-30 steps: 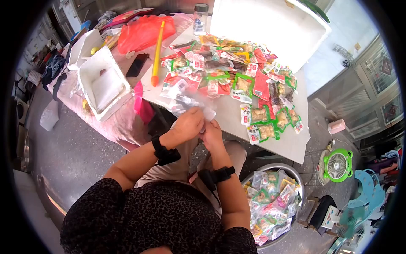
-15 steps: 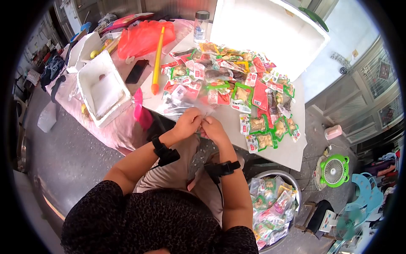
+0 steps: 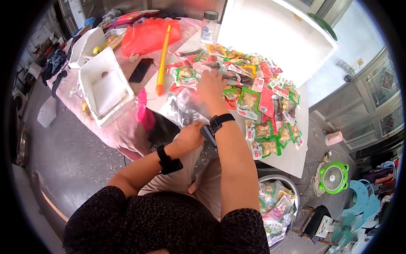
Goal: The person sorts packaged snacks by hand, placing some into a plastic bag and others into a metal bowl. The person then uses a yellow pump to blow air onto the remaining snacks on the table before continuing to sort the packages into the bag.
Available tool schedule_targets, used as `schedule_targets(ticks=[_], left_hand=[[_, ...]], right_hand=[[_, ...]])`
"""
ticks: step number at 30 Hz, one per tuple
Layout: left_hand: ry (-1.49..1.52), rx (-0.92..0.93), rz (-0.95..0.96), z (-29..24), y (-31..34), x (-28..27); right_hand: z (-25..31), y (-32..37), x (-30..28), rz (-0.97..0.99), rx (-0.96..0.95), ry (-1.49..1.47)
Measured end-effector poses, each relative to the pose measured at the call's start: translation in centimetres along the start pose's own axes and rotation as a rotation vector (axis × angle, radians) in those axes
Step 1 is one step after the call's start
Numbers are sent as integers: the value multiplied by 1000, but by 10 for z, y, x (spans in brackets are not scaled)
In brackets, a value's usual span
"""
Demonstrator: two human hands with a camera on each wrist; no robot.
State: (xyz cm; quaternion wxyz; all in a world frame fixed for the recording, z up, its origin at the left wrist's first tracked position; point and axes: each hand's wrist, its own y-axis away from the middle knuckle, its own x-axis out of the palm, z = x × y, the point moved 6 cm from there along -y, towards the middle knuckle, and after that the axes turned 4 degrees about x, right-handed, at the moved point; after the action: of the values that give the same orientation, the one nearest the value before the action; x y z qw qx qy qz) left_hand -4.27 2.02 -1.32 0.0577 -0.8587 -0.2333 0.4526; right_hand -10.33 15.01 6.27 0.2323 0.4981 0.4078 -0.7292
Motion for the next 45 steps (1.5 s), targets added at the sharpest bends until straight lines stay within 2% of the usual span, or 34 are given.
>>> schedule_targets(ticks=[2,5,8,13,15,18,21,24,27,33,40,43,45], left_hand=[[-30,-34,34,3,1,-1],[-91,22,62,1,2,-2],[-39,46,11,1,4,-3],[80,41,-72,2,4,-6],[131,15,-83,4,4,-6],[199,16,-101,6,3,-7],[208,52,-125,5,2,-6],[209,50,-156,4,5,-7],[204,41,-176,0,5,-12],[118,82,-194,-11,5,-17],[-36,163,-197,-31,8,-28],[-170,227,-202,-34,8,-29],[-229,258,-198,-37,8,-29]], right_hand=[[-13,-9,26,66,27,87],[-20,-9,24,106,-13,113],[-32,-3,-3,-65,-33,109],[-77,36,-74,-424,83,-338],[-101,58,-95,-351,331,-809],[-153,96,-77,-385,656,-1526],[-149,138,-78,-344,700,-1840],[-131,180,-76,-276,769,-1924],[-136,222,-55,-191,801,-1977],[-129,249,-25,-34,886,-2019],[-117,246,7,-167,917,-2298],[-111,250,31,-191,1050,-2399],[-100,248,37,-214,1070,-2507]])
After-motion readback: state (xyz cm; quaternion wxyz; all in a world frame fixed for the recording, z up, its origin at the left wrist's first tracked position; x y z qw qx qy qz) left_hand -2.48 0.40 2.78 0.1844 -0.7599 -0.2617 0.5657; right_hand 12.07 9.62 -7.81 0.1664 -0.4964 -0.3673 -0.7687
